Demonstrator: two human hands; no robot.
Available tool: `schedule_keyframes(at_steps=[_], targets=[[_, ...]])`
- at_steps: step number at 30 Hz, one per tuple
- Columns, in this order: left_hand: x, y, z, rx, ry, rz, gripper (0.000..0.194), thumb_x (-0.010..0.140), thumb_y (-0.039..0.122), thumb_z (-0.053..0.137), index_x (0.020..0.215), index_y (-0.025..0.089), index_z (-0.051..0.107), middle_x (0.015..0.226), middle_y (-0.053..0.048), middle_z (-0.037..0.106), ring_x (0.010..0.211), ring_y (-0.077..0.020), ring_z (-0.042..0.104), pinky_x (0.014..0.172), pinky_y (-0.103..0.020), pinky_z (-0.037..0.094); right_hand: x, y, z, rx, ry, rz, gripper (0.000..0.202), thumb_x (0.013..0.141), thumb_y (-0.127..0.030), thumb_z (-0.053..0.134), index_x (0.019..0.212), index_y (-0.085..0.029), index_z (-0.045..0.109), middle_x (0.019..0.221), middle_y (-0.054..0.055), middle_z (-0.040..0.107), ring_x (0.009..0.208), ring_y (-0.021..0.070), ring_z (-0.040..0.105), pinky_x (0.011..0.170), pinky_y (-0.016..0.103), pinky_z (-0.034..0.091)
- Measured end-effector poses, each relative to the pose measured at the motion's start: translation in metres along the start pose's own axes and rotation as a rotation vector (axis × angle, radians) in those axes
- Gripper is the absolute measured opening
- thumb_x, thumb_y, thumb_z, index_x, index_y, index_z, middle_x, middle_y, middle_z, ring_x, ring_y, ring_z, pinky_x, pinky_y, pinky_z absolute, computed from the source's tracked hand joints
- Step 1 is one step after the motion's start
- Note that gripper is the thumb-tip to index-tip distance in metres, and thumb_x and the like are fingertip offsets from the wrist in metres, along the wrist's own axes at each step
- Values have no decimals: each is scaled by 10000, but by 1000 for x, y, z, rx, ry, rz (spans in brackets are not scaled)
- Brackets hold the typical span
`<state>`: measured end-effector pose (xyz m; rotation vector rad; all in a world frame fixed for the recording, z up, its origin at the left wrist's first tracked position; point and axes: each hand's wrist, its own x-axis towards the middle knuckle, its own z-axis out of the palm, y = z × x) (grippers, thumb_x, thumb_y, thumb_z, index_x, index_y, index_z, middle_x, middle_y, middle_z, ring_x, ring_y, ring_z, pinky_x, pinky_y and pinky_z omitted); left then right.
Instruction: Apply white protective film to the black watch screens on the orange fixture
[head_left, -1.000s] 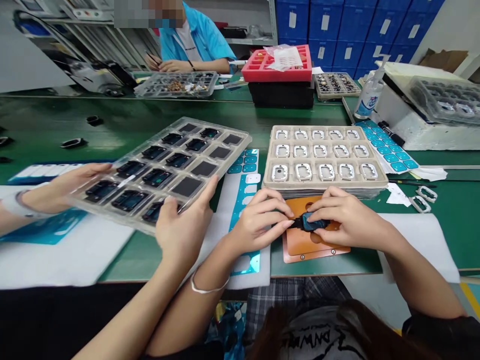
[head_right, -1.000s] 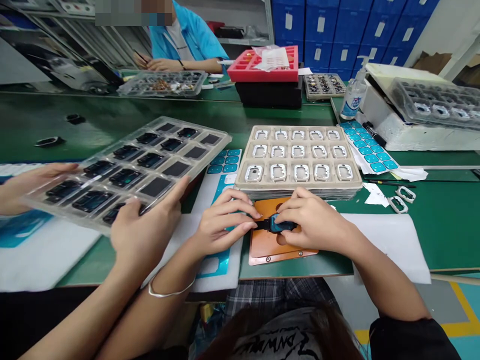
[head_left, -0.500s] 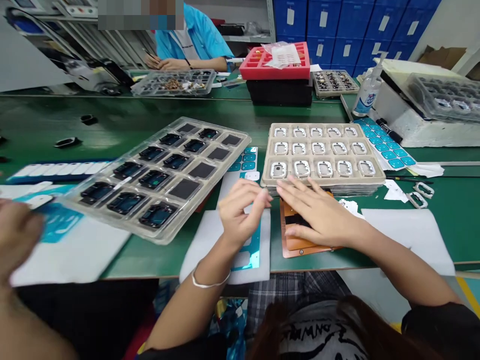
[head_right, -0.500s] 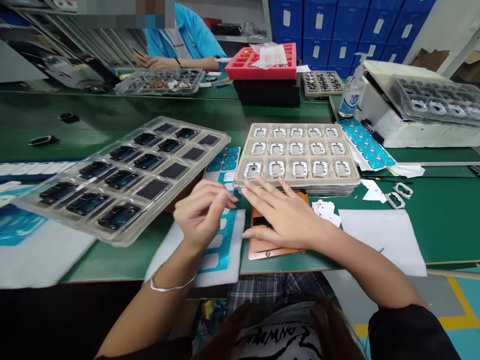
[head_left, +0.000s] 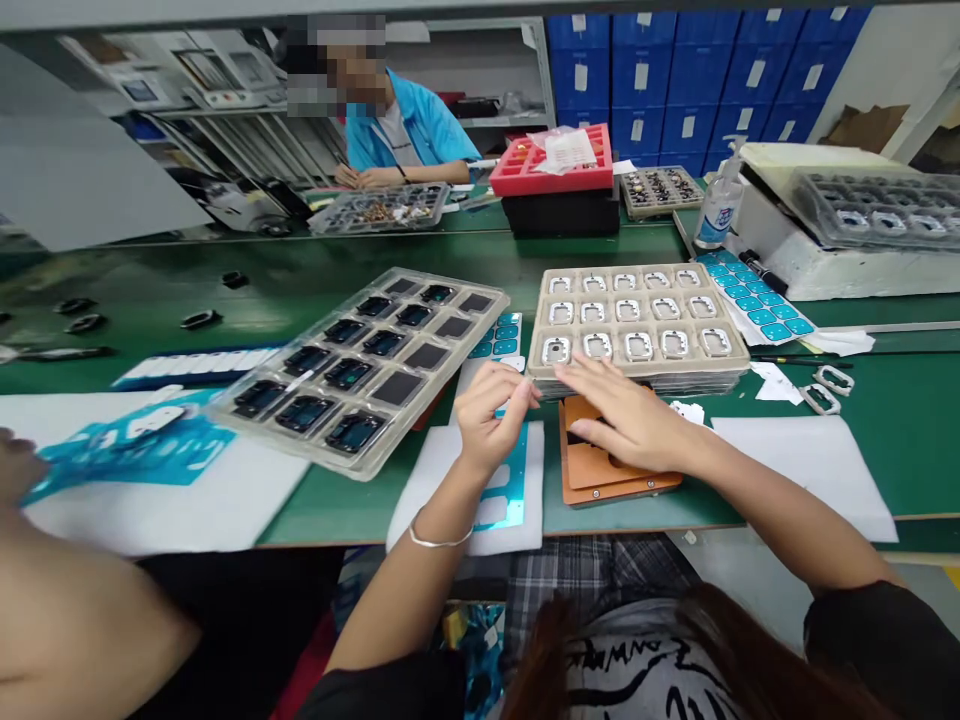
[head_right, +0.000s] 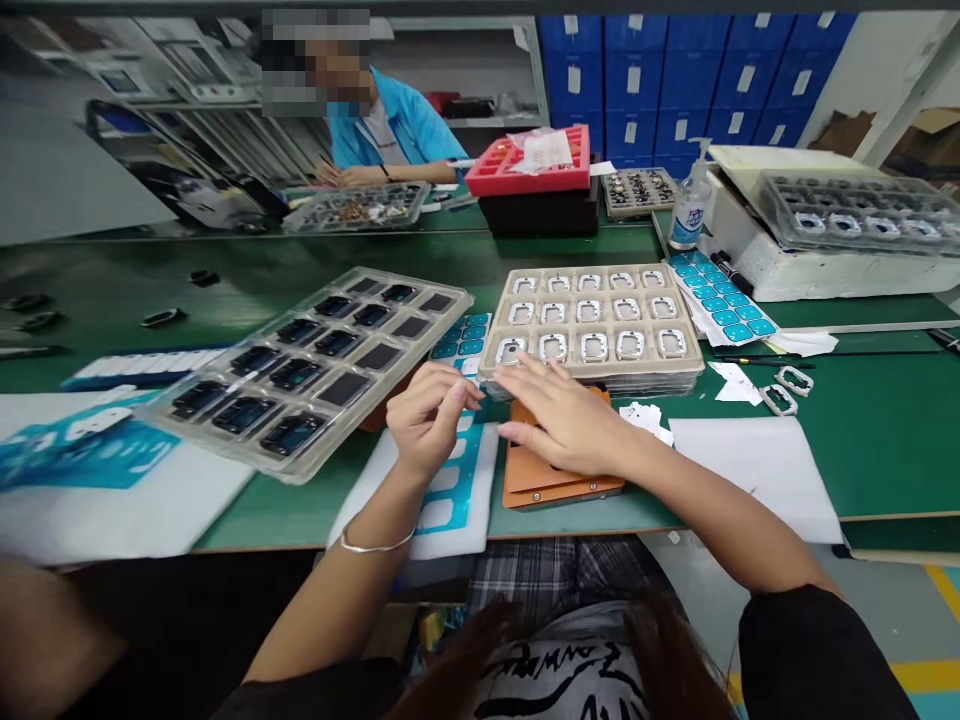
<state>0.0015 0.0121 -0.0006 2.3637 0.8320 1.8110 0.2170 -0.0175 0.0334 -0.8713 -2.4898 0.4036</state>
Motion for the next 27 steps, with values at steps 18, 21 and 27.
schedule_keyframes(at_steps=[18, 21, 27], targets=[[2, -3, 8, -85, -118, 159, 618, 774, 605, 730, 1225, 213, 578, 1141, -143, 694, 1070, -276, 668, 879, -449, 553, -14, 4, -5, 1278, 183, 423, 373, 831, -495, 708, 1043, -224, 563, 966, 57, 729, 798, 158, 663, 733, 316, 518], [1, 5, 13, -121, -108, 151, 655, 752, 559, 778, 1272, 232, 551, 1177, -138, 678, 1104, -276, 658, 915, -460, 549, -11, -4, 3, 1524, 115, 487, 400, 809, -491, 749, 1029, -221, 553, 976, 82, 741, 788, 152, 673, 727, 305, 525], [-3, 16, 17, -210, -81, 122, 668, 730, 505, 815, 1288, 222, 584, 1082, -116, 728, 1017, -252, 696, 888, -443, 580, -11, -4, 12, 1371, 153, 453, 363, 826, -489, 724, 1009, -212, 576, 834, 23, 697, 680, 123, 616, 647, 268, 514]])
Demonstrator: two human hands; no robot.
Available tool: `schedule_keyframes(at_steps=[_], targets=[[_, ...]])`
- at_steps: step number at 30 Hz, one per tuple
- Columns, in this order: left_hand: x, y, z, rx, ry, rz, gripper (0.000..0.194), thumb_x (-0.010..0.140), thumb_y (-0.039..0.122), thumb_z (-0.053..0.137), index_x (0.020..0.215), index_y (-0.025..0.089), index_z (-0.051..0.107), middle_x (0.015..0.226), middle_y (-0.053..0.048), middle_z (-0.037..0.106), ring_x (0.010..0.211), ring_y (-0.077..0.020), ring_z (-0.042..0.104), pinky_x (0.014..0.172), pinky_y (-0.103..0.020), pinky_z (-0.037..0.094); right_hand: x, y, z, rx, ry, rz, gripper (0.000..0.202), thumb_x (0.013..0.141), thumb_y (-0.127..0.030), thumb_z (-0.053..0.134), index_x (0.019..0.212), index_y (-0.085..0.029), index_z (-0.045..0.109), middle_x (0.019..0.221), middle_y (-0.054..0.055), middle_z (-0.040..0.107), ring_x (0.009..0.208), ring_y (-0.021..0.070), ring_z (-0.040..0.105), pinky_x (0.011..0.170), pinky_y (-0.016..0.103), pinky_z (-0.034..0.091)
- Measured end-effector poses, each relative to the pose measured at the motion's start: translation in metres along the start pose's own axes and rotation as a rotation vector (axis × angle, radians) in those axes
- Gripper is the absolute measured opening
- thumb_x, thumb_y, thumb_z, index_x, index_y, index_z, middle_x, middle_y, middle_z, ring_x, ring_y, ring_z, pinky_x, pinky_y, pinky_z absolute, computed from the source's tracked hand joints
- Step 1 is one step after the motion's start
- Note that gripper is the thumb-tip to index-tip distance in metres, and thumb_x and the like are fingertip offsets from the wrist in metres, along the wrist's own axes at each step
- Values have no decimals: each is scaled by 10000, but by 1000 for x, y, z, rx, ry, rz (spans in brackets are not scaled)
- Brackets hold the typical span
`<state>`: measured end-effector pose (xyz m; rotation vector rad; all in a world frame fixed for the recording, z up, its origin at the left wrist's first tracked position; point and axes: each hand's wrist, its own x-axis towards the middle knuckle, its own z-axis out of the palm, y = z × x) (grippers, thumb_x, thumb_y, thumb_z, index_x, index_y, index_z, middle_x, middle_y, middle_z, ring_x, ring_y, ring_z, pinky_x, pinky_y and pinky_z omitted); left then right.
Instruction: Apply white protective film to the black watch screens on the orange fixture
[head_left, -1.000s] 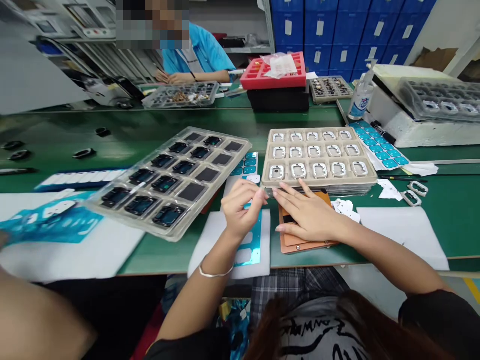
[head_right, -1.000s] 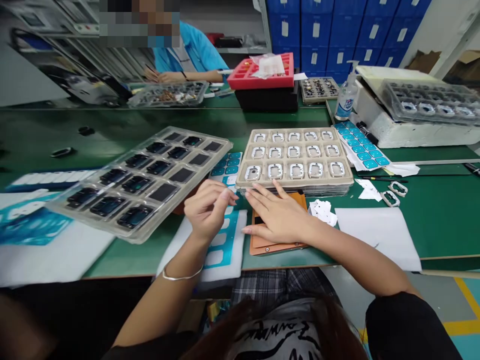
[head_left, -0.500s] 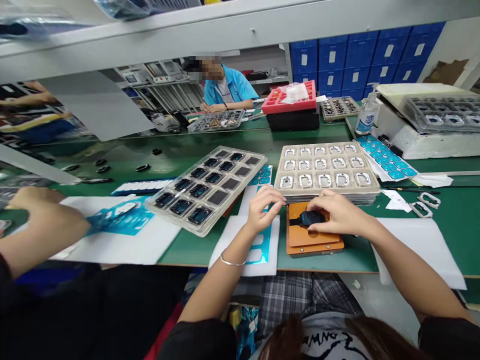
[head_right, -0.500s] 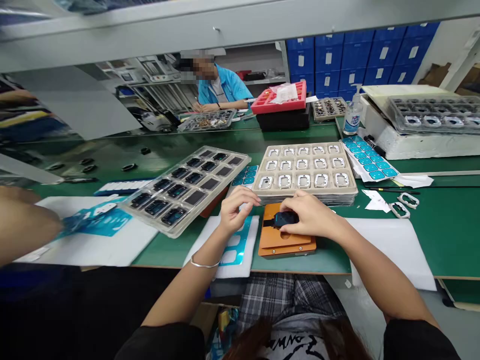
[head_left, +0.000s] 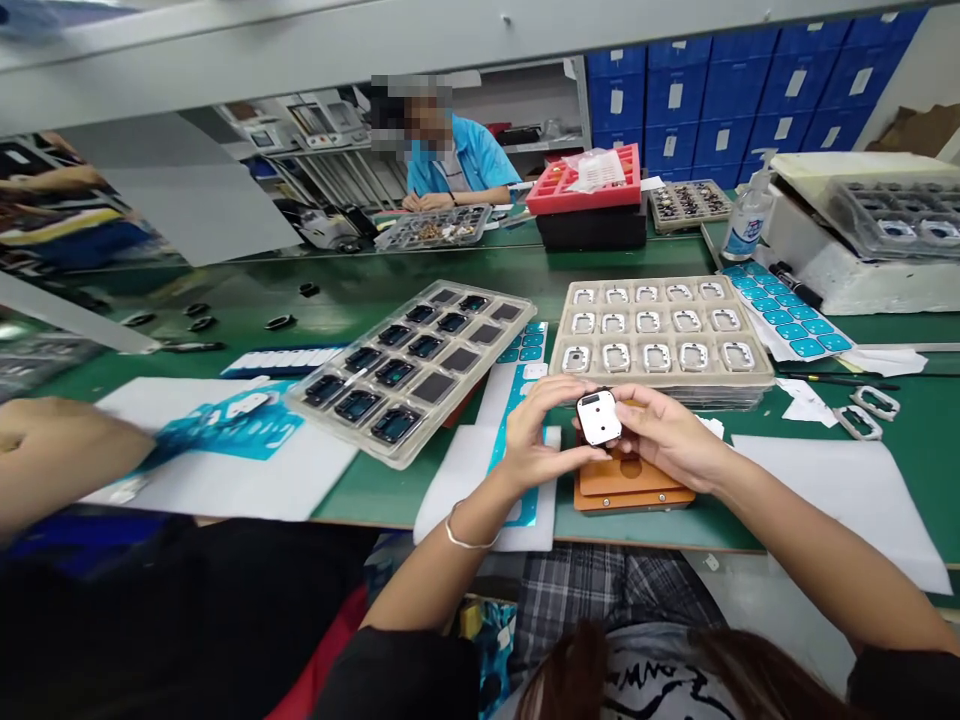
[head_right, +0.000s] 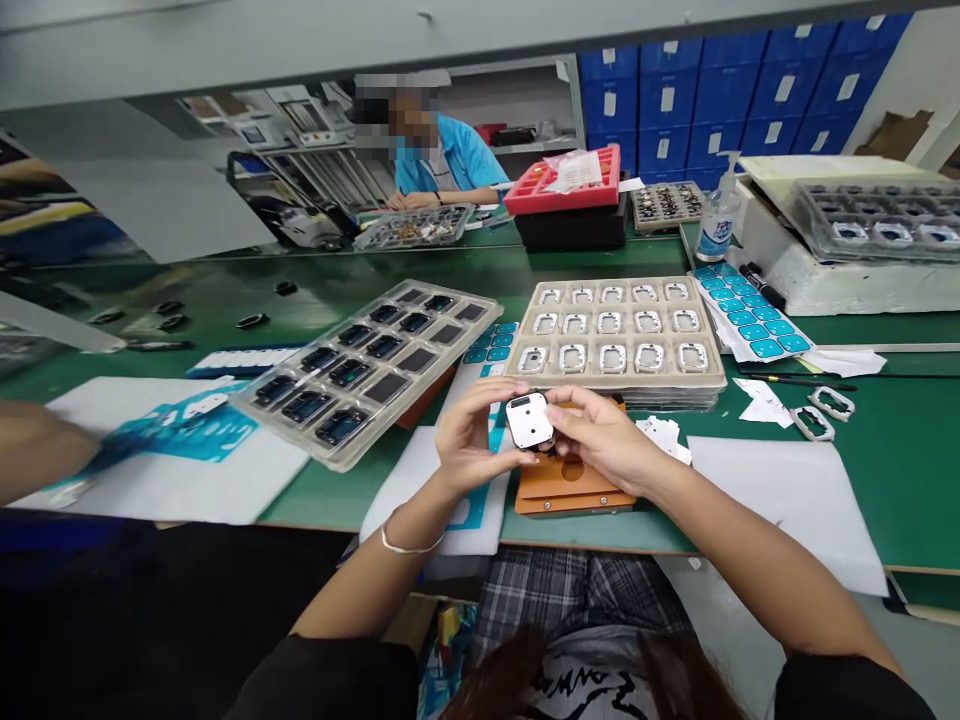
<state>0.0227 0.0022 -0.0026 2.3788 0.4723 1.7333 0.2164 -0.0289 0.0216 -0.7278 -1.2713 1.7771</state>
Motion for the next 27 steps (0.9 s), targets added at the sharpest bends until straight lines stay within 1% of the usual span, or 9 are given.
schedule_keyframes(at_steps=[2, 5, 8, 11, 14, 17, 21, 24, 27], targets=[[-1, 1, -1, -20, -8, 20, 669, 745, 490, 805, 1321, 235, 581, 1116, -119, 733, 1054, -259, 698, 908, -454, 586, -1, 3, -1, -170, 82, -152, 326, 834, -441, 719, 1036, -221, 588, 859, 19, 695, 712, 135, 636, 669, 278, 534], [-5, 1, -2, -26, -31, 21, 698, 746, 458, 808, 1370, 268, 560, 1168, -114, 733, 1083, -258, 705, 917, -446, 600, -5, 4, 1, -495, 201, -417, 162, 877, -339, 674, 999, -235, 650, 961, 40, 717, 818, 165, 677, 735, 312, 560], [-8, 0, -4, -41, -37, -1, 746, 724, 452, 821, 1395, 280, 542, 1176, -114, 736, 1071, -250, 718, 914, -421, 612, -8, 1, 3, -706, 219, -541, 97, 908, -292, 645, 921, -244, 728, 1046, 55, 733, 883, 188, 691, 764, 341, 578], [-9, 1, -5, -66, -52, 0, 784, 699, 460, 830, 1404, 289, 533, 1168, -115, 742, 1077, -251, 720, 927, -422, 614, -9, -2, 3, -770, 226, -583, 123, 911, -286, 655, 940, -269, 773, 1193, 59, 703, 901, 192, 693, 794, 377, 597], [-7, 3, -6, -85, -61, 6, 767, 706, 445, 825, 1399, 290, 535, 1174, -116, 742, 1084, -248, 719, 927, -424, 619, -9, -2, 3, -789, 249, -631, 127, 908, -285, 667, 922, -284, 793, 1229, 59, 672, 801, 162, 667, 777, 391, 606], [-5, 5, -7, -90, -71, 22, 760, 698, 415, 835, 1387, 267, 549, 1177, -121, 742, 1091, -245, 717, 924, -413, 624, -8, -2, 3, -776, 250, -671, 114, 896, -270, 687, 896, -277, 801, 1201, 71, 661, 742, 144, 629, 759, 395, 603], [-3, 11, -7, -98, -93, 42, 763, 699, 389, 840, 1388, 252, 542, 1190, -129, 737, 1119, -247, 708, 940, -416, 622, -9, -3, 3, -742, 246, -643, 70, 864, -288, 731, 852, -286, 800, 1132, 56, 662, 744, 150, 617, 757, 398, 599], [-2, 15, -6, -104, -125, 55, 748, 718, 396, 828, 1390, 258, 531, 1152, -124, 752, 1071, -238, 728, 927, -419, 629, -9, -6, 2, -732, 240, -587, 67, 808, -318, 793, 775, -262, 778, 1077, 46, 647, 730, 144, 600, 670, 348, 590], [-2, 17, -5, -97, -136, 73, 758, 713, 394, 837, 1388, 232, 534, 1119, -130, 761, 1036, -233, 739, 953, -433, 618, -11, -10, 3, -781, 209, -581, 90, 810, -286, 791, 752, -233, 747, 1023, 44, 630, 747, 143, 606, 604, 296, 565]])
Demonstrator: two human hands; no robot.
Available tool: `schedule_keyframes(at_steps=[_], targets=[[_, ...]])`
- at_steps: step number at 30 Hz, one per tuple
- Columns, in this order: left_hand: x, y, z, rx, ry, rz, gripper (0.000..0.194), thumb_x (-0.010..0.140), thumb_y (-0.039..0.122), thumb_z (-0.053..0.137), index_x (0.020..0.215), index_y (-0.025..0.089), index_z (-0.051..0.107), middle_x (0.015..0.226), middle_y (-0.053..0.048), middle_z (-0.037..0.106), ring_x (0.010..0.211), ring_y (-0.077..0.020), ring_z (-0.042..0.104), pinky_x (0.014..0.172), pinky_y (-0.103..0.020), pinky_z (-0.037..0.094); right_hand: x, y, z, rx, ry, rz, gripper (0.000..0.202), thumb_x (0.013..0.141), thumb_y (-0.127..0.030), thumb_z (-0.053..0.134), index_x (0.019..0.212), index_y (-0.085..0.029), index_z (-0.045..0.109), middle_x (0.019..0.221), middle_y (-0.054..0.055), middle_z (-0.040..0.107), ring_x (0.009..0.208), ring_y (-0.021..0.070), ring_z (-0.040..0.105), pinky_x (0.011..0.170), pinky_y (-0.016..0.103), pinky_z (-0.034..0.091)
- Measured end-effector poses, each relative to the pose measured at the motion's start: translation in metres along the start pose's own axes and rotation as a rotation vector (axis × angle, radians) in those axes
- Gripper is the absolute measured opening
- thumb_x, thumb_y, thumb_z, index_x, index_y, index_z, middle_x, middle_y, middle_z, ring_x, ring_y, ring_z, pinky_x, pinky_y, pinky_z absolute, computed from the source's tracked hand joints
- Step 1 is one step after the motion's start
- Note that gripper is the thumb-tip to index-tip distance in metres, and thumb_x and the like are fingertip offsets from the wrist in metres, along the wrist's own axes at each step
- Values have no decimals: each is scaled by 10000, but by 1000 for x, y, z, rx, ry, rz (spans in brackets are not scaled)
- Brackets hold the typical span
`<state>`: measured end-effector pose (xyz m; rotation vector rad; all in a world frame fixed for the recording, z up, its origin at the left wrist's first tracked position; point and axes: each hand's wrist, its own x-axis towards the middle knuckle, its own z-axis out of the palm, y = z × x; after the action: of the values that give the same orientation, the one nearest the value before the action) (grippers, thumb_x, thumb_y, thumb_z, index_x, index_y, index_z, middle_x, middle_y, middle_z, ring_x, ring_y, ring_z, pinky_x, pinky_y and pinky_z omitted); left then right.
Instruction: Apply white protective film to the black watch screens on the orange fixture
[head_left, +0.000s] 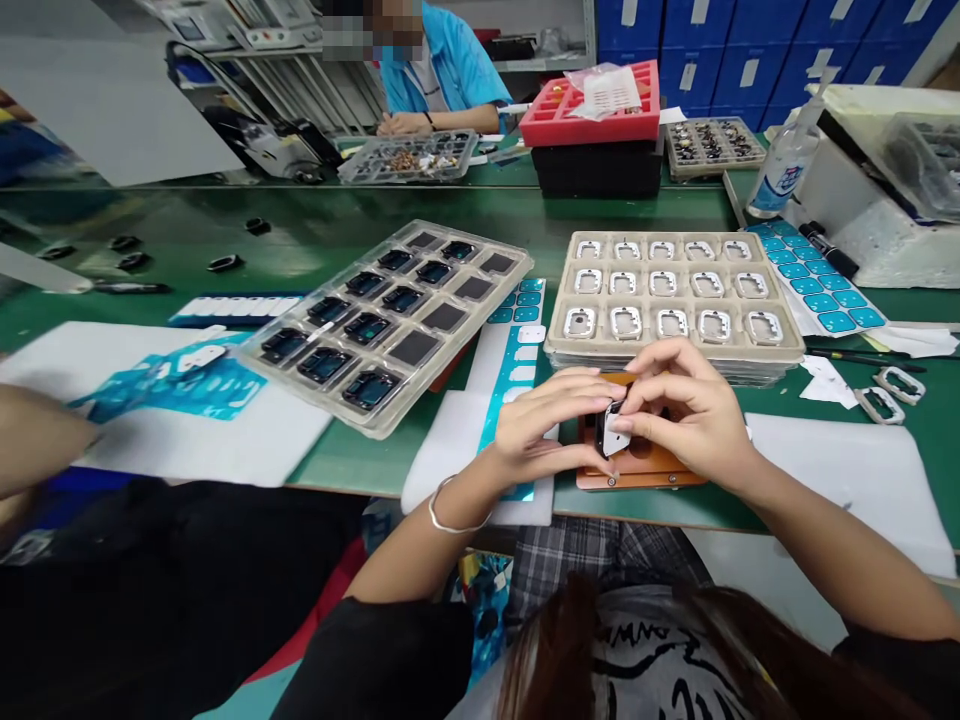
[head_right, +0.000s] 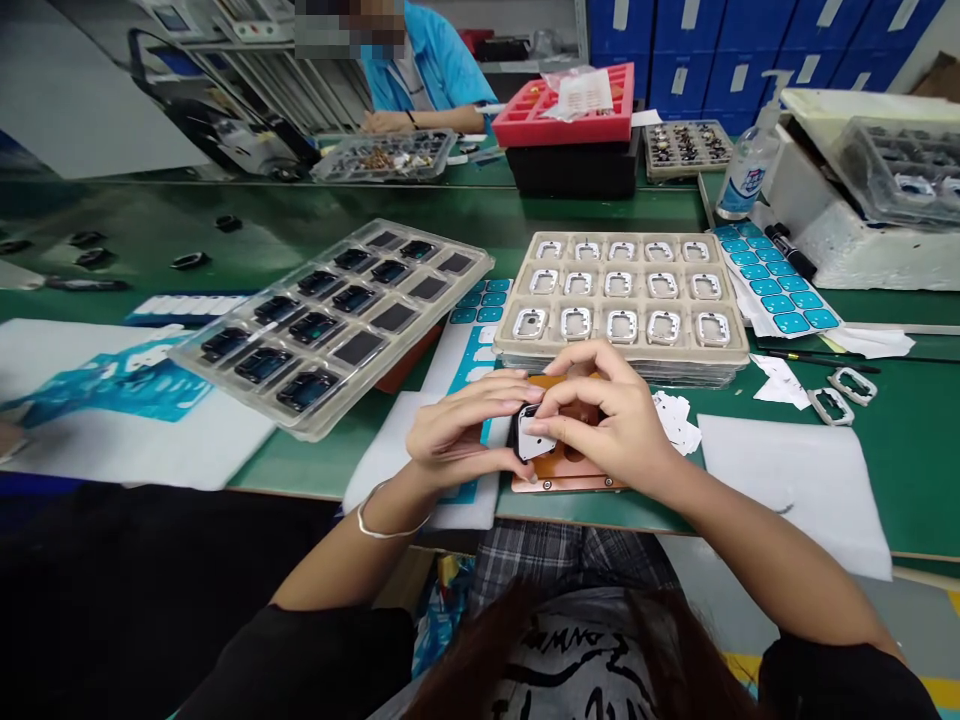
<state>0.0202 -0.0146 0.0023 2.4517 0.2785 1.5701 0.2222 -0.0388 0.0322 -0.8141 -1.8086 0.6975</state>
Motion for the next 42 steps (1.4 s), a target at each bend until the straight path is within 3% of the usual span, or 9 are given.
schedule_keyframes(at_steps=[4, 8, 12, 15, 20, 24, 29, 36, 42], targets=[[-4, -6, -4, 31, 34, -19, 683, 731, 379, 831, 1354, 255, 581, 1155, -111, 754, 1059, -234, 730, 1010, -479, 584, -1, -10, -1, -114, 35, -171, 106, 859, -191, 720, 762, -233, 716, 933, 39, 639, 837, 172, 638, 669, 305, 566], [-9, -17, -11, -63, 228, -120, 498, 762, 365, 816, 1236, 293, 678, 1209, -80, 738, 1112, -240, 712, 1035, -476, 564, 0, -20, -18, -95, 69, -256, 130, 861, -141, 686, 781, -243, 682, 916, 12, 696, 836, 164, 655, 712, 302, 549], [-13, -26, -13, -182, 412, -296, 339, 755, 425, 819, 1052, 287, 733, 1107, -54, 769, 1122, -268, 707, 928, -443, 609, 7, -15, -60, -207, 34, 54, 59, 854, -269, 713, 833, -237, 668, 795, -8, 715, 702, 162, 655, 637, 292, 510], [-16, -35, -17, -56, 479, -500, 329, 769, 459, 802, 984, 229, 708, 1144, -84, 747, 1176, -272, 677, 957, -422, 584, 12, 2, -87, -624, -212, 401, 73, 791, -272, 743, 793, -226, 686, 677, -18, 691, 595, 166, 606, 562, 290, 417], [-27, -55, -29, 442, 173, -962, 260, 881, 386, 670, 1033, 176, 643, 1087, -114, 736, 1026, -250, 706, 892, -394, 574, 8, 31, -89, -1040, -642, 612, 140, 778, -94, 634, 707, -211, 662, 745, 27, 690, 714, 203, 613, 592, 290, 345], [-33, -68, -33, 732, -86, -1126, 187, 945, 298, 561, 1085, 182, 603, 1105, -125, 716, 1046, -285, 685, 923, -424, 535, 6, 38, -80, -1102, -685, 673, 162, 784, -90, 589, 805, -212, 693, 808, 62, 684, 751, 229, 622, 602, 299, 342], [-37, -74, -31, 824, -133, -1191, 371, 908, 226, 582, 1253, 118, 496, 1200, -205, 634, 1160, -346, 608, 1010, -489, 471, 10, 31, -77, -1134, -743, 711, 197, 833, -116, 567, 930, -208, 712, 915, 99, 700, 858, 276, 647, 623, 309, 354], [-38, -71, -26, 876, -242, -1293, 447, 878, 363, 632, 1230, 94, 579, 1449, -261, 410, 1401, -423, 384, 1132, -527, 366, 13, 26, -75, -1128, -778, 723, 236, 831, -107, 544, 953, -201, 724, 938, 114, 700, 875, 282, 656, 622, 315, 369], [-29, -71, -27, 862, -388, -1433, 804, 915, 475, 529, 1571, 143, 203, 1617, -239, 211, 1494, -420, 222, 1155, -575, 308, 10, 29, -76, -1150, -770, 726, 243, 852, -153, 550, 1003, -212, 731, 936, 122, 703, 890, 304, 670, 626, 326, 394]])
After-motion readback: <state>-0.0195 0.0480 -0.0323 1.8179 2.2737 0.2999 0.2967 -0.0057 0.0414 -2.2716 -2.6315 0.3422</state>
